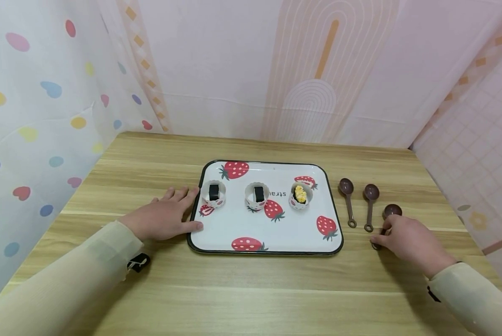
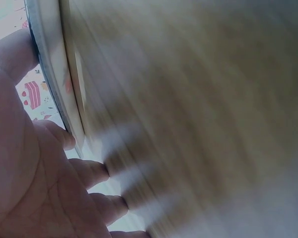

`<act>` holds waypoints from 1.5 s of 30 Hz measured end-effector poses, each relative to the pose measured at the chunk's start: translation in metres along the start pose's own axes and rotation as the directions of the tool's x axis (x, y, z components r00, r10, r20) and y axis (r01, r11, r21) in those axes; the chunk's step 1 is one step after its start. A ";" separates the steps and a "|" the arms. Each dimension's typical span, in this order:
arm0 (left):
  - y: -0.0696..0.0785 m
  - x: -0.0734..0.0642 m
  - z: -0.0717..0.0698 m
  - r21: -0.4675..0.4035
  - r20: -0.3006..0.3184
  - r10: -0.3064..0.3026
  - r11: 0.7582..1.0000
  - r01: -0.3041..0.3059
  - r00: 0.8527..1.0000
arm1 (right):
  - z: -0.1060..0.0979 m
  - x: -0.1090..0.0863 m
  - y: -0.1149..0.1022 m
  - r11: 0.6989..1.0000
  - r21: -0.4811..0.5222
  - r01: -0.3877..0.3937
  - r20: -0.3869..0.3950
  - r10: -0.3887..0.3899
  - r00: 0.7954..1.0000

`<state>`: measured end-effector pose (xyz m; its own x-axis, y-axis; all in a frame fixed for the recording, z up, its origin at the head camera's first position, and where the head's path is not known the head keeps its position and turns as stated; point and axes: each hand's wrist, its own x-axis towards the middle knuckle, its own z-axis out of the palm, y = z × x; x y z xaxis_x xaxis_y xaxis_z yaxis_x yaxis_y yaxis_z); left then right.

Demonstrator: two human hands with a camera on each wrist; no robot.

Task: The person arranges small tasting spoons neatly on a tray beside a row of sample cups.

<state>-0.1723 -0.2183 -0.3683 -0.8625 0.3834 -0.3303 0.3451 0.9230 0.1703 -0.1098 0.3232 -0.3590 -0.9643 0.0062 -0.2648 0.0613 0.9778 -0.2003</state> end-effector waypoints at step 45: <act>-0.002 0.001 0.001 -0.006 0.005 -0.003 1.000 0.003 1.000 | 0.004 -0.001 0.000 0.993 0.105 -0.049 0.064 0.042 0.997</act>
<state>-0.1730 -0.2195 -0.3698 -0.8614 0.3811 -0.3358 0.3406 0.9238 0.1748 -0.1080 0.3222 -0.3628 -0.9423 0.0341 -0.3331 0.1352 0.9488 -0.2854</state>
